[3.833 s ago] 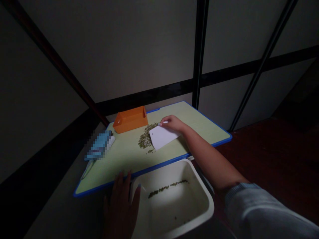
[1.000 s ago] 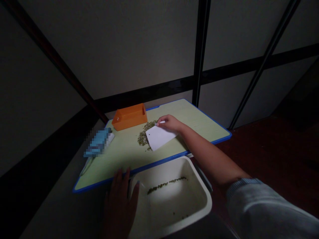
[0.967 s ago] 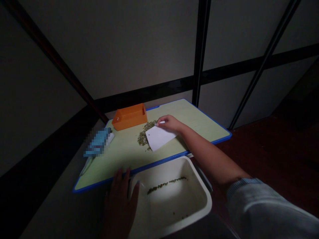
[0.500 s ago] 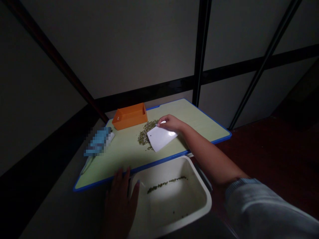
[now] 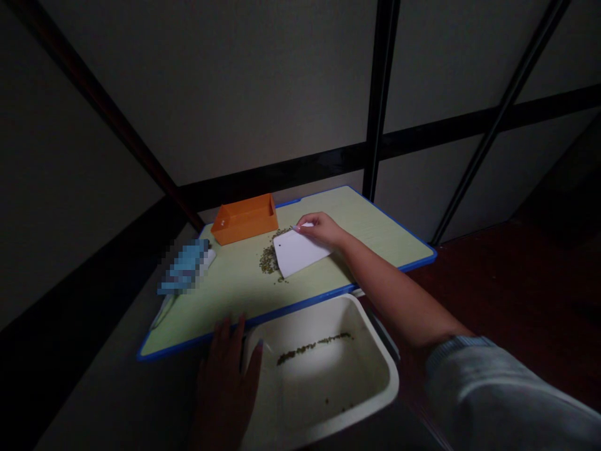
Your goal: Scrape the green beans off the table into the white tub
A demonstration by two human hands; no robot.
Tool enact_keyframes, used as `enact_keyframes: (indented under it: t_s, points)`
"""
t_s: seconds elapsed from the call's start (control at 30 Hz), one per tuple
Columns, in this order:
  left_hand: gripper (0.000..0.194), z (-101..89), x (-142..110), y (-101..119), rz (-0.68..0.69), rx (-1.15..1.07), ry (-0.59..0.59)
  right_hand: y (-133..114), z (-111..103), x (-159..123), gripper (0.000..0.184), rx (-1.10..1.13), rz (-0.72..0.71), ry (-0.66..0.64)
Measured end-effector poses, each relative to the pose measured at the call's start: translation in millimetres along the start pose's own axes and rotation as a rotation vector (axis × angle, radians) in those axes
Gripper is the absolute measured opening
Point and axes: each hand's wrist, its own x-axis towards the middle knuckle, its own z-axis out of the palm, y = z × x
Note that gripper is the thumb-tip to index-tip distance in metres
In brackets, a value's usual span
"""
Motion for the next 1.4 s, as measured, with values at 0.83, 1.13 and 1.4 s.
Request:
enact_keyframes:
  t_s: [0.83,1.13,1.4]
  points:
    - [0.073,0.1,2.2,-0.6,0.012,-0.029,0.008,0.5,0.9,-1.2,0.016,-0.055,0.013,-0.09]
    - [0.068,-1.6,1.6,1.3,0.005,-0.031,-0.012,-3.2,0.7,-3.6,0.016,-0.06,0.039,-0.096]
    - [0.065,-1.0,0.8,0.7,0.033,-0.051,0.029,-3.6,-1.1,-2.1,0.017,-0.029,0.05,-0.045]
